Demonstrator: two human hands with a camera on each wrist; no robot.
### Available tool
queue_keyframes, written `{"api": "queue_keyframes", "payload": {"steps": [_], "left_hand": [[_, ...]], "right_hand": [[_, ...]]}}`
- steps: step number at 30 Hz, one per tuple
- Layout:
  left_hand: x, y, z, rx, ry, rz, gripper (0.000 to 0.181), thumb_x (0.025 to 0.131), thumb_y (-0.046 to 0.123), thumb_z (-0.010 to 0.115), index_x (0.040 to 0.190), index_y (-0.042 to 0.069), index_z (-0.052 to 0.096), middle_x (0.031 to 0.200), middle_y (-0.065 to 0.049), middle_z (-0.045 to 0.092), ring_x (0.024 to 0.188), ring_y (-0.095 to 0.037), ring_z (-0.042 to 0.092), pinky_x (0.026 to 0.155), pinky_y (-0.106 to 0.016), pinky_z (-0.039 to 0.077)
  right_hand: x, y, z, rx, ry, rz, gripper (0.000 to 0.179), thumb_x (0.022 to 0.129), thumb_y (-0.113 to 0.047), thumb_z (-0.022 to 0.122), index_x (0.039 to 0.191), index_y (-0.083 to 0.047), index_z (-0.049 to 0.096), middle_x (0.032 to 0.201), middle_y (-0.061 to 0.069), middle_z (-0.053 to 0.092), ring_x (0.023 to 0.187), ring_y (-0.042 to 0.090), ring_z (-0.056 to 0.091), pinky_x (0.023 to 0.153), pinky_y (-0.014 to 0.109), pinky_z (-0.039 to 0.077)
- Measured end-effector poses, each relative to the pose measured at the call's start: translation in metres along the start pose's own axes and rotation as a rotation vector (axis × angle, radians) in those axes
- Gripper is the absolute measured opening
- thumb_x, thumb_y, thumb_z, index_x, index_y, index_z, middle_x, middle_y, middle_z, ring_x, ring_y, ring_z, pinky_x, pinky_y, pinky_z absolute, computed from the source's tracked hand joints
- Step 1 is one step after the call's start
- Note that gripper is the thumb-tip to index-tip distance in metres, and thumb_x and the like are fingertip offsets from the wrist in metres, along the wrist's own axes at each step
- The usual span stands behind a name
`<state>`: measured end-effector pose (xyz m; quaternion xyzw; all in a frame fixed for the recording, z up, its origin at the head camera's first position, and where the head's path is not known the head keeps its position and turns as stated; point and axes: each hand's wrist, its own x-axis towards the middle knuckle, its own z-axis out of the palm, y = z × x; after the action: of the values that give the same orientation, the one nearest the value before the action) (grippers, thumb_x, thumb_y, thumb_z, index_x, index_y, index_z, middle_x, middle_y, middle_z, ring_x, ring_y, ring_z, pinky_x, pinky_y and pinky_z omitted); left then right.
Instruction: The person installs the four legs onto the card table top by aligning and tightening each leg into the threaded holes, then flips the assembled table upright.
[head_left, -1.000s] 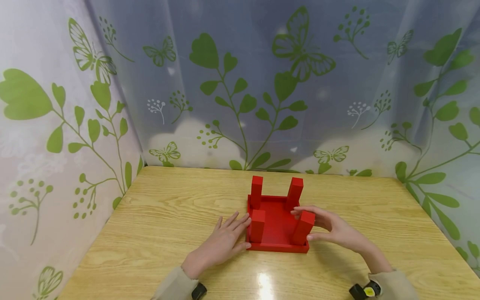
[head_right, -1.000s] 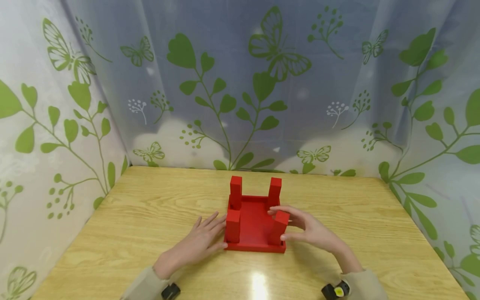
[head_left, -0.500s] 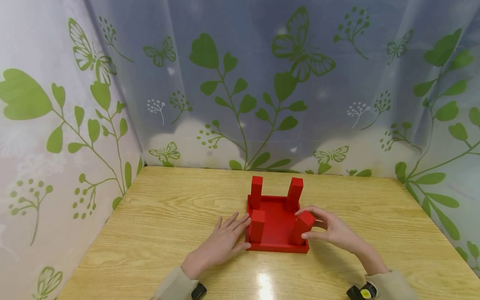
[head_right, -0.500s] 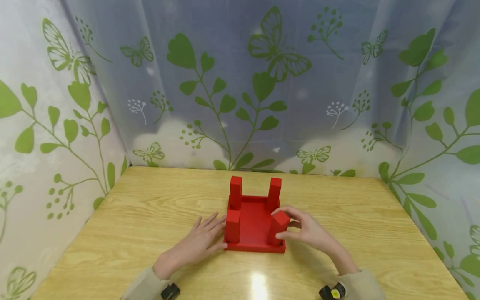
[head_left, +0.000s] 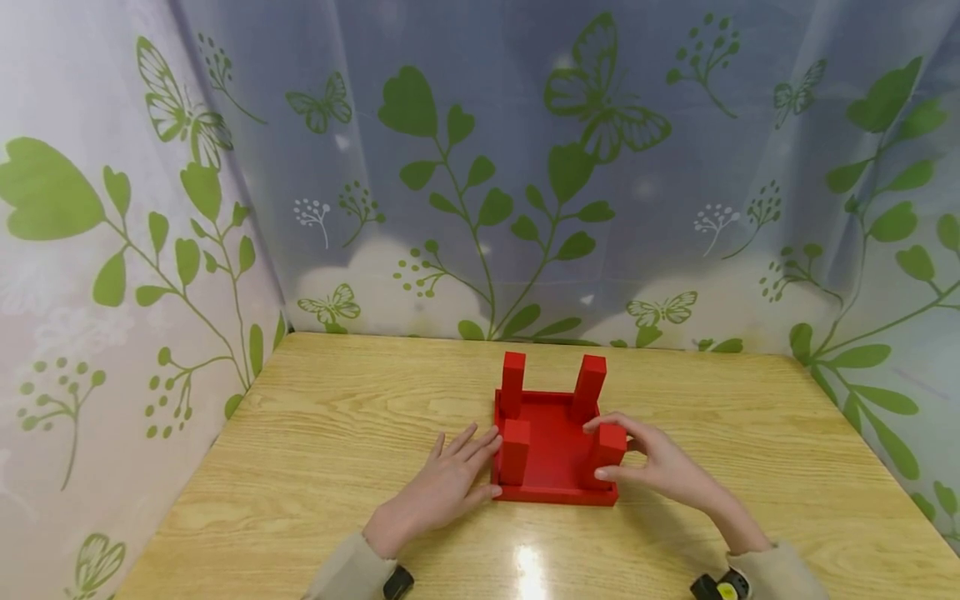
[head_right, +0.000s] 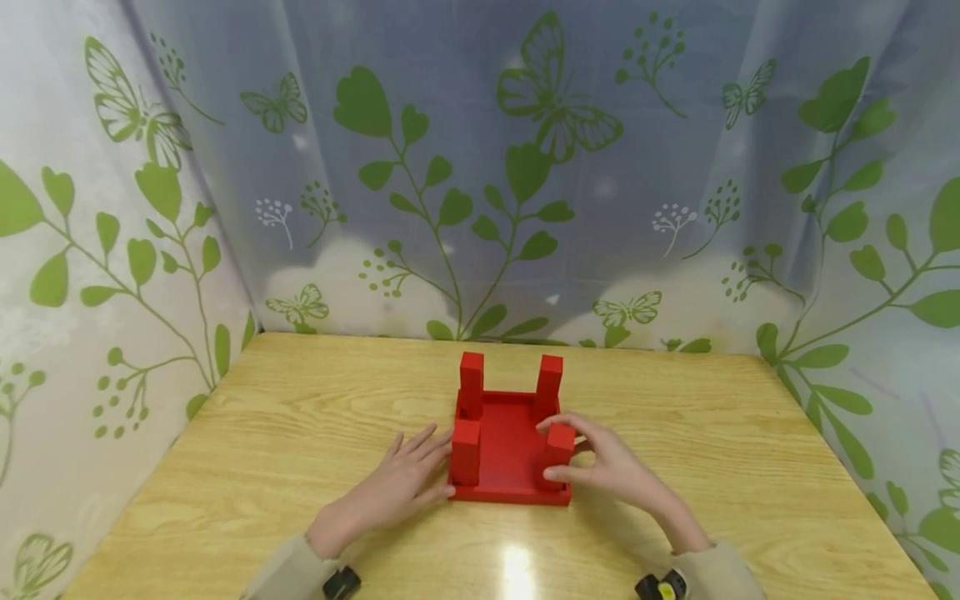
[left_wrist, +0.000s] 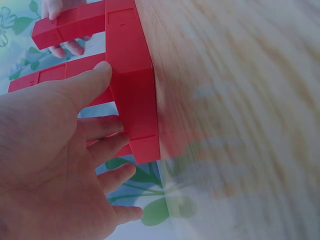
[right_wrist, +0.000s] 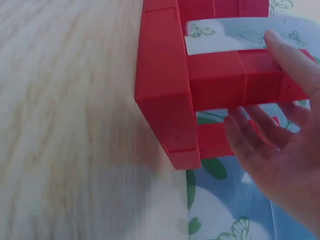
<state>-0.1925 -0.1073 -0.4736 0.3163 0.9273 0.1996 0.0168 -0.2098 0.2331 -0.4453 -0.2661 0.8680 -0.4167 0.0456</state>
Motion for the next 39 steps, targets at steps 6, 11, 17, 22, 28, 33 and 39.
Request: {"api": "queue_keyframes", "payload": {"steps": [6,11,17,22,28,33,39], "left_hand": [[0.000,0.001,0.000,-0.002,0.003,-0.001,0.064,0.103,0.040,0.057,0.155,0.006,0.041,0.164,-0.007,0.033,0.152,-0.038,0.024,0.116,-0.070,0.019],[0.000,0.001,0.000,0.003,0.005,-0.003,0.064,0.103,0.040,0.057,0.155,0.006,0.042,0.164,-0.007,0.034,0.152,-0.038,0.025,0.116,-0.070,0.019],[0.000,0.001,-0.001,0.001,0.005,-0.002,0.064,0.103,0.039,0.058,0.155,0.006,0.042,0.164,-0.007,0.033,0.152,-0.038,0.025,0.116,-0.070,0.020],[0.000,0.001,0.000,0.003,0.005,0.000,0.064,0.103,0.039,0.058,0.155,0.006,0.042,0.164,-0.007,0.033,0.152,-0.038,0.025,0.116,-0.070,0.020],[0.000,0.001,0.000,0.001,0.005,0.000,0.064,0.103,0.039,0.058,0.154,0.005,0.042,0.164,-0.008,0.034,0.152,-0.038,0.024,0.115,-0.070,0.020],[0.000,0.000,0.000,0.005,0.009,0.006,0.064,0.103,0.040,0.058,0.154,0.005,0.043,0.164,-0.009,0.034,0.152,-0.039,0.025,0.115,-0.071,0.020],[0.000,0.001,-0.001,0.000,0.004,0.004,0.064,0.103,0.040,0.058,0.154,0.005,0.043,0.163,-0.009,0.034,0.152,-0.038,0.025,0.115,-0.071,0.020]], "right_hand": [[-0.003,0.004,-0.010,0.122,-0.090,-0.066,0.057,0.092,-0.019,0.076,0.144,-0.021,0.053,0.144,0.003,0.056,0.131,0.006,0.052,0.105,0.026,0.047],[-0.005,0.006,-0.017,0.239,-0.142,-0.115,0.063,0.094,-0.006,0.071,0.152,-0.010,0.045,0.151,0.011,0.050,0.135,0.001,0.048,0.106,0.019,0.042],[-0.005,0.007,-0.020,0.337,-0.188,-0.126,0.059,0.097,-0.002,0.065,0.152,-0.003,0.043,0.150,0.014,0.050,0.136,0.006,0.050,0.105,0.024,0.046],[-0.006,0.008,-0.019,0.331,-0.170,-0.077,0.054,0.097,-0.005,0.066,0.149,-0.006,0.048,0.148,0.018,0.051,0.130,0.004,0.054,0.102,0.025,0.049],[-0.004,0.008,-0.013,0.310,-0.086,-0.050,0.050,0.092,-0.007,0.074,0.137,-0.004,0.053,0.136,0.019,0.056,0.123,0.008,0.059,0.100,0.023,0.050],[-0.001,0.003,-0.005,0.207,0.010,0.001,0.044,0.089,-0.016,0.080,0.127,-0.010,0.059,0.125,0.008,0.059,0.109,0.013,0.063,0.095,0.026,0.053],[0.000,-0.001,0.002,0.095,0.064,0.009,0.039,0.089,-0.027,0.080,0.124,-0.023,0.062,0.126,0.001,0.062,0.117,0.015,0.057,0.098,0.033,0.052]]}}
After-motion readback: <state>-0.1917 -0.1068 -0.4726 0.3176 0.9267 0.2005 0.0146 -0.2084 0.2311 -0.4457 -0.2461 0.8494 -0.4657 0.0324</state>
